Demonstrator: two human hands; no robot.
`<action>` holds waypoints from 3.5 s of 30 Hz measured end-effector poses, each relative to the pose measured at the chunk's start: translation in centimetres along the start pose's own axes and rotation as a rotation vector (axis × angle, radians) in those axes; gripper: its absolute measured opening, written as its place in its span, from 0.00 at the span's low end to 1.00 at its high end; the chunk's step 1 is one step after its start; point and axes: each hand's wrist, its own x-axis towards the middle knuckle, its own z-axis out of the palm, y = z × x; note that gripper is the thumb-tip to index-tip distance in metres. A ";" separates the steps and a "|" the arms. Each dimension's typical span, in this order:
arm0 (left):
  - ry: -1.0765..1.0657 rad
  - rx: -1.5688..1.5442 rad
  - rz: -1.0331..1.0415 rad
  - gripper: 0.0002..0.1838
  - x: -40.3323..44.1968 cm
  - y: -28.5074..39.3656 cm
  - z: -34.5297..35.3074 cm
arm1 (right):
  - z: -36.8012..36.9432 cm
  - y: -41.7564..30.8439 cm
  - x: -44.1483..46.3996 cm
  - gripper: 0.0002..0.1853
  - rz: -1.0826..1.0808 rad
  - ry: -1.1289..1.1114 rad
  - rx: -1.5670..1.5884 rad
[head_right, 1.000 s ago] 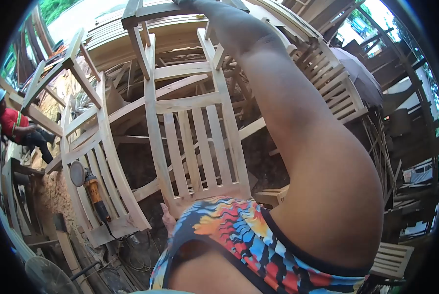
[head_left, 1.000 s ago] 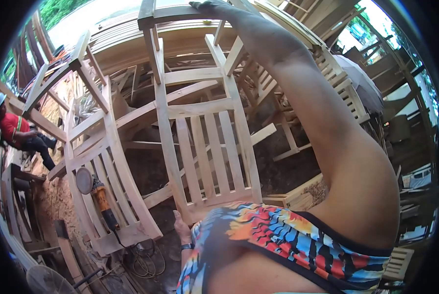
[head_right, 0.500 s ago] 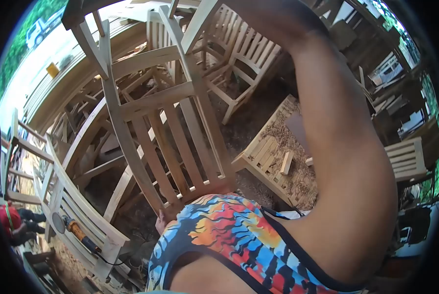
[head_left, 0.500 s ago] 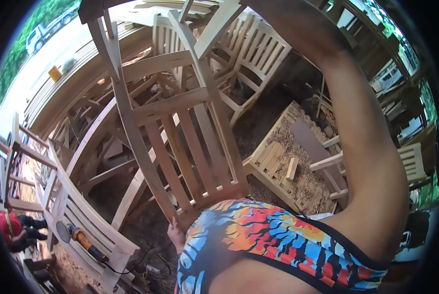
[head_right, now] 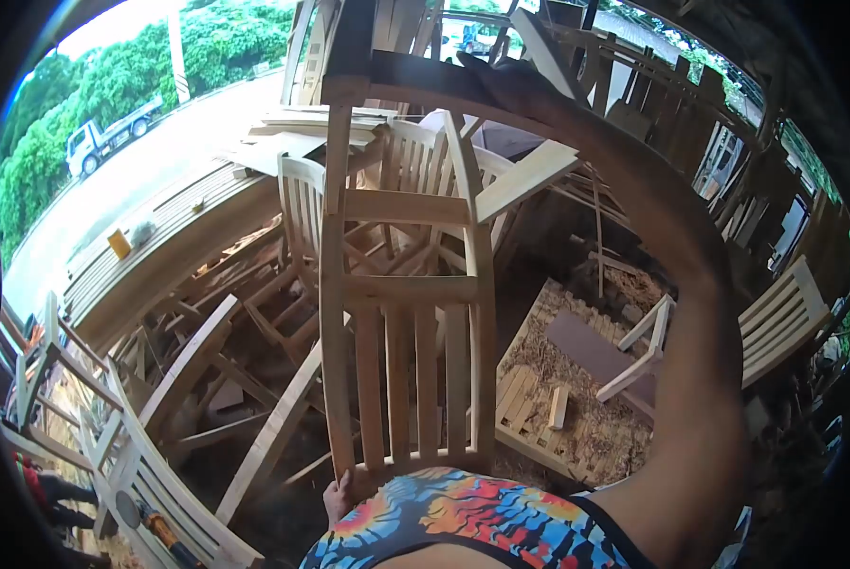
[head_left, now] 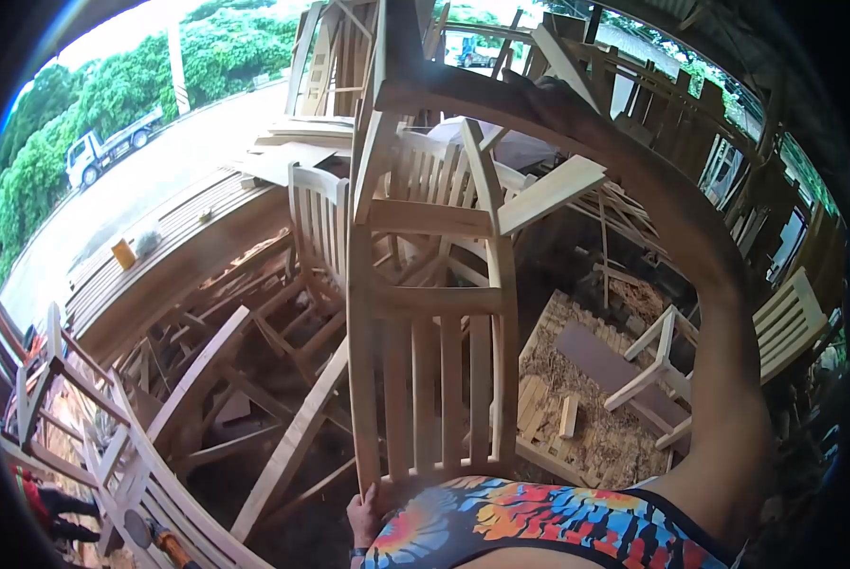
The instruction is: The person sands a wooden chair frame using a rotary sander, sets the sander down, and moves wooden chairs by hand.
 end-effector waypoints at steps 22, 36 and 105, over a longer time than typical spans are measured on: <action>-0.831 0.667 0.457 0.36 11.2 17.6 27.5 | -23.5 4.9 -18.5 0.45 0.086 0.691 -0.088; -1.136 0.148 0.062 0.29 17.1 17.1 49.2 | -1.8 18.3 1.0 0.28 -0.395 0.129 -0.153; -0.316 0.067 -0.727 0.15 79.9 6.0 61.7 | 75.4 29.9 40.6 0.38 -0.517 -0.932 0.098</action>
